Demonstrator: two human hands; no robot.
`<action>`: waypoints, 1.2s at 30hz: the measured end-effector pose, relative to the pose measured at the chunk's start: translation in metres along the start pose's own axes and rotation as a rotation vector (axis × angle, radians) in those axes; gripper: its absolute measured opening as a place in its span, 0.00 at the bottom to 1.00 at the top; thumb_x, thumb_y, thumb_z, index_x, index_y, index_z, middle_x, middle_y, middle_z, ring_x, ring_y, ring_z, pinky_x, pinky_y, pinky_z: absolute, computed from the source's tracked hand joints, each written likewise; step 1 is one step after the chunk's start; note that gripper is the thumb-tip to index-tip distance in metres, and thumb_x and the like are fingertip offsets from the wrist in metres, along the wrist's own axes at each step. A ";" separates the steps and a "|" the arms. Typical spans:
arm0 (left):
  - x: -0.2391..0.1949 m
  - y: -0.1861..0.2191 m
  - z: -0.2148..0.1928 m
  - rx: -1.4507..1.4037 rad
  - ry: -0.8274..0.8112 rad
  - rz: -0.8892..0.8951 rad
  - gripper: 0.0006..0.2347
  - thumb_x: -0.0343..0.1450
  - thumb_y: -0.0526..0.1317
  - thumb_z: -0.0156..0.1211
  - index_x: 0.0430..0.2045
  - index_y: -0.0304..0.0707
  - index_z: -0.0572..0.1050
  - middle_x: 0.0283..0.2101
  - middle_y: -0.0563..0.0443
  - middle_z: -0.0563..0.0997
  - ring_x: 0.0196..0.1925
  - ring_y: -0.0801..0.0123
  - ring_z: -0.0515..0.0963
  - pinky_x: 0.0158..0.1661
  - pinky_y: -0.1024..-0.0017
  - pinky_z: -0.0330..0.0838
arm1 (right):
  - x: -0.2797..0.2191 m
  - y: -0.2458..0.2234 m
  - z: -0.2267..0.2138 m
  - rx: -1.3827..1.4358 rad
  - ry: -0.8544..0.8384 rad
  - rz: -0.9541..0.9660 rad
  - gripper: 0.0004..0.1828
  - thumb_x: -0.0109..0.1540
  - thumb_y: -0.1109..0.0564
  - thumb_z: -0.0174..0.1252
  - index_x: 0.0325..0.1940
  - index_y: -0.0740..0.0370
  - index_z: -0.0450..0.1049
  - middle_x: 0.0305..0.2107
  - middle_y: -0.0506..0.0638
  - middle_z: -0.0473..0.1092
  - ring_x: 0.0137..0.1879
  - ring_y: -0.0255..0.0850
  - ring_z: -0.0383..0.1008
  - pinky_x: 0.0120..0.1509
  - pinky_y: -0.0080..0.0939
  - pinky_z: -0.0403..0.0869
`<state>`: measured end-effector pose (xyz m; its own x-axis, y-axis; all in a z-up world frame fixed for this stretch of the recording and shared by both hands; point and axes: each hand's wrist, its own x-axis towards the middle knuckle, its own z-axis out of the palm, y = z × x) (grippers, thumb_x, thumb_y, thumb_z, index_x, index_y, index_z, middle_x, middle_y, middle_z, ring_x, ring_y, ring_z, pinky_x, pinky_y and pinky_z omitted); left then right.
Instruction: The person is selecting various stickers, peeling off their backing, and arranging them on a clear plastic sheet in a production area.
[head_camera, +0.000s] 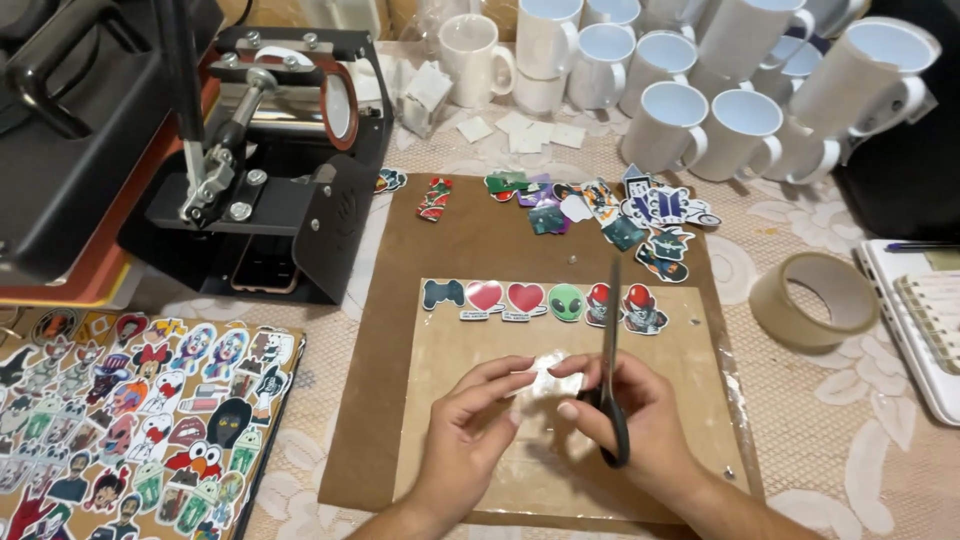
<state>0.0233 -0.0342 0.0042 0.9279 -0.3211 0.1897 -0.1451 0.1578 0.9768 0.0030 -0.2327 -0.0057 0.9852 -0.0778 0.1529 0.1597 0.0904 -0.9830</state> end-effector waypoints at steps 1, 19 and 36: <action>-0.001 -0.002 -0.001 0.001 0.006 -0.005 0.16 0.67 0.25 0.53 0.46 0.37 0.81 0.57 0.45 0.78 0.62 0.62 0.77 0.58 0.68 0.72 | -0.003 0.001 0.002 0.002 -0.005 0.006 0.12 0.54 0.63 0.68 0.32 0.58 0.69 0.41 0.57 0.80 0.50 0.42 0.79 0.54 0.42 0.76; -0.004 0.002 0.005 0.082 -0.032 -0.115 0.12 0.67 0.30 0.55 0.39 0.42 0.84 0.54 0.50 0.81 0.57 0.68 0.81 0.46 0.73 0.77 | -0.013 0.006 0.008 -0.180 0.034 -0.190 0.11 0.54 0.64 0.67 0.31 0.60 0.69 0.28 0.52 0.76 0.36 0.39 0.78 0.44 0.36 0.78; 0.002 0.006 0.000 0.203 0.045 -0.100 0.07 0.65 0.38 0.70 0.34 0.41 0.86 0.38 0.53 0.85 0.41 0.74 0.83 0.37 0.80 0.79 | -0.014 0.011 0.007 -0.066 0.000 -0.083 0.10 0.55 0.66 0.66 0.33 0.62 0.70 0.29 0.54 0.74 0.37 0.40 0.76 0.46 0.38 0.77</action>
<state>0.0239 -0.0341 0.0104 0.9549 -0.2828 0.0911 -0.1139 -0.0653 0.9913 -0.0081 -0.2241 -0.0183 0.9687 -0.0825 0.2343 0.2365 0.0181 -0.9715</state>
